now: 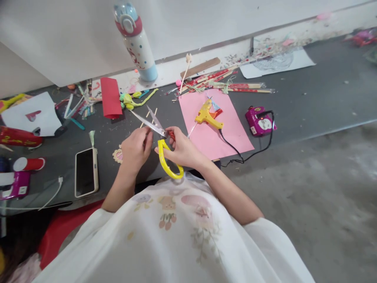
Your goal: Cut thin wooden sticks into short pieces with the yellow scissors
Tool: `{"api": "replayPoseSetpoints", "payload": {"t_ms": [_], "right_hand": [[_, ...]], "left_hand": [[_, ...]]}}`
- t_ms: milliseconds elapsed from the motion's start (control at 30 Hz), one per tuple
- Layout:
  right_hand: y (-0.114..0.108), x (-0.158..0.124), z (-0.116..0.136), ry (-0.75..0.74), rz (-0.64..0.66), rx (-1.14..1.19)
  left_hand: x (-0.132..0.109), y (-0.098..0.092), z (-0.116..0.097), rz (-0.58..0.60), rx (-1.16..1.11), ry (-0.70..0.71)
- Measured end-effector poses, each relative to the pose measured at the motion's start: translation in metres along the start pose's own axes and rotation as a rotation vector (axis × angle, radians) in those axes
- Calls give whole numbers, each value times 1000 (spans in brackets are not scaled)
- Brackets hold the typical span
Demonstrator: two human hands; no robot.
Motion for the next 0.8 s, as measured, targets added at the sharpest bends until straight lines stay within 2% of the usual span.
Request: {"api": "replayPoseSetpoints", "payload": {"t_ms": [200, 333, 800], "right_hand": [[-4, -4, 17, -123, -3, -198], [-3, -7, 24, -145, 19, -283], [-6, -7, 34, -240, 23, -355]], "left_hand": [[-10, -1, 0, -50, 38, 46], [-11, -5, 0, -73, -30, 60], [-1, -8, -2, -29, -237, -3]]}}
Point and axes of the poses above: each hand's wrist, its own x-axis towards the middle knuckle, its own y-axis out of the palm, z = x × y, the point moved 9 cm from there along x, towards the middle knuckle
